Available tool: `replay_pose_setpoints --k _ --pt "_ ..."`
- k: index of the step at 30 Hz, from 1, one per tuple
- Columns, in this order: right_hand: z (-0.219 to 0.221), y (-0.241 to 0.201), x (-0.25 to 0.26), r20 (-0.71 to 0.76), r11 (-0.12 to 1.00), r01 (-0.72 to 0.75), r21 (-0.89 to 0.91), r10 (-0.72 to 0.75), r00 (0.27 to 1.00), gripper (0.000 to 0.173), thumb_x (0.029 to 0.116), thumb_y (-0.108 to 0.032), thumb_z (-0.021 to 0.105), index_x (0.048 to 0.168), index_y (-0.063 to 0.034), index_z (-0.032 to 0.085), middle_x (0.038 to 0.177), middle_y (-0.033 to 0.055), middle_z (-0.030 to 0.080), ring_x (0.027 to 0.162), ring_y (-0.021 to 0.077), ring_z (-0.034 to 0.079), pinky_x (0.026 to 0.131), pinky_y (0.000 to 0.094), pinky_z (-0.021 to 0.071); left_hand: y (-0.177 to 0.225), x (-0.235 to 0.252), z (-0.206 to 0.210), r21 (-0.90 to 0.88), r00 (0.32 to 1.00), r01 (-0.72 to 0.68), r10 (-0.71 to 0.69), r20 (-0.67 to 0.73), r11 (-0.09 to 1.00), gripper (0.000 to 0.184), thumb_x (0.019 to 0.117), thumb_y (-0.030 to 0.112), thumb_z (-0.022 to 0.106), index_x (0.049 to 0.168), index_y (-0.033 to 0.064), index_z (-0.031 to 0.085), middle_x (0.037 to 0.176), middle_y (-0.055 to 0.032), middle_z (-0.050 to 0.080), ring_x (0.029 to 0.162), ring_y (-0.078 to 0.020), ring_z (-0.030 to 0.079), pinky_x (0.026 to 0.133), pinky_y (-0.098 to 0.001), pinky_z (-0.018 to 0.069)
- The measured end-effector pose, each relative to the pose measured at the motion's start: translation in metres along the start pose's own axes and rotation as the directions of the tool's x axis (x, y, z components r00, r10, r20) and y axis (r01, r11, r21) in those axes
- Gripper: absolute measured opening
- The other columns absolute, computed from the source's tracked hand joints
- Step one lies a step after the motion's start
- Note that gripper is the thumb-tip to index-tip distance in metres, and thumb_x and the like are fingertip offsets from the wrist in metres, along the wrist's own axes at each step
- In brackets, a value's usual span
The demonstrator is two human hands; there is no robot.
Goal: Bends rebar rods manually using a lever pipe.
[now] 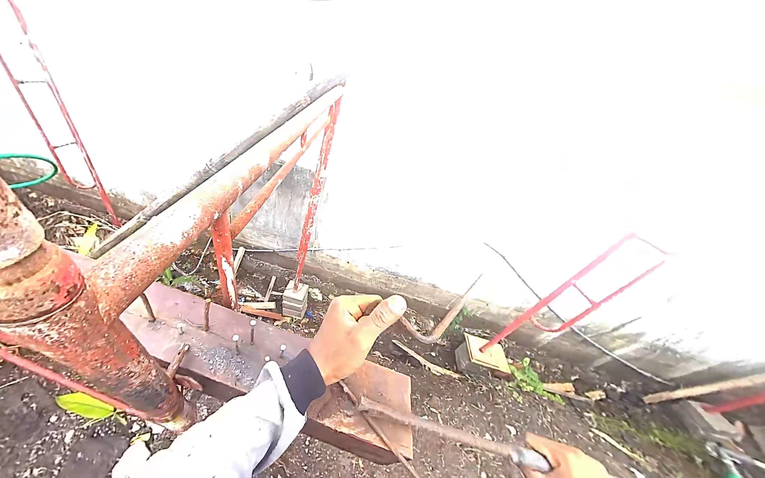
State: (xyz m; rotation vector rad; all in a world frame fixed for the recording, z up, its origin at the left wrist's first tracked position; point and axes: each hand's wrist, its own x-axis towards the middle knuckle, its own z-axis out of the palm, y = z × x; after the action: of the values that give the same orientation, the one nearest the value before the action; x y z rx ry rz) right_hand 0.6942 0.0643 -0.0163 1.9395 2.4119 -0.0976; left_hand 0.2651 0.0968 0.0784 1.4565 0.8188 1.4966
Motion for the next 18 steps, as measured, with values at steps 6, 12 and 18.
replay_pose_setpoints --k 6,12,18 --pt "-0.005 0.042 0.110 -0.434 0.912 0.309 -0.269 -0.401 0.807 0.040 0.0787 -0.046 0.058 0.058 -0.0116 0.057 0.059 0.0069 0.062 0.058 0.0275 0.066 0.055 0.0510 0.0483 0.004 0.000 -0.001 0.004 0.998 0.055 -0.055 -0.009 0.999 0.042 0.1021 0.041 0.058 0.075 0.0106 0.067 0.060 0.0050 0.052 0.054 -0.0042 0.045 0.053 -0.0240 0.0380" --pt "-0.012 0.048 0.184 -0.513 0.825 0.462 -0.325 -0.564 0.647 0.040 0.0773 -0.046 0.053 0.055 -0.0125 0.053 0.056 0.0051 0.058 0.056 0.0239 0.062 0.063 0.0487 0.0469 -0.001 0.001 0.001 -0.006 0.998 0.053 -0.053 -0.017 0.999 0.046 0.1007 0.048 0.059 0.071 0.0125 0.062 0.059 0.0055 0.048 0.053 -0.0046 0.045 0.054 -0.0253 0.0385" --pt "-0.014 0.035 0.219 -0.451 0.773 0.529 -0.350 -0.634 0.628 0.042 0.0778 -0.049 0.053 0.056 -0.0124 0.055 0.057 0.0052 0.058 0.057 0.0242 0.063 0.061 0.0493 0.0485 0.000 0.000 0.001 -0.009 0.998 0.052 -0.052 -0.029 0.999 0.042 0.1011 0.044 0.059 0.076 0.0116 0.065 0.062 0.0072 0.052 0.056 -0.0025 0.048 0.056 -0.0235 0.0405"
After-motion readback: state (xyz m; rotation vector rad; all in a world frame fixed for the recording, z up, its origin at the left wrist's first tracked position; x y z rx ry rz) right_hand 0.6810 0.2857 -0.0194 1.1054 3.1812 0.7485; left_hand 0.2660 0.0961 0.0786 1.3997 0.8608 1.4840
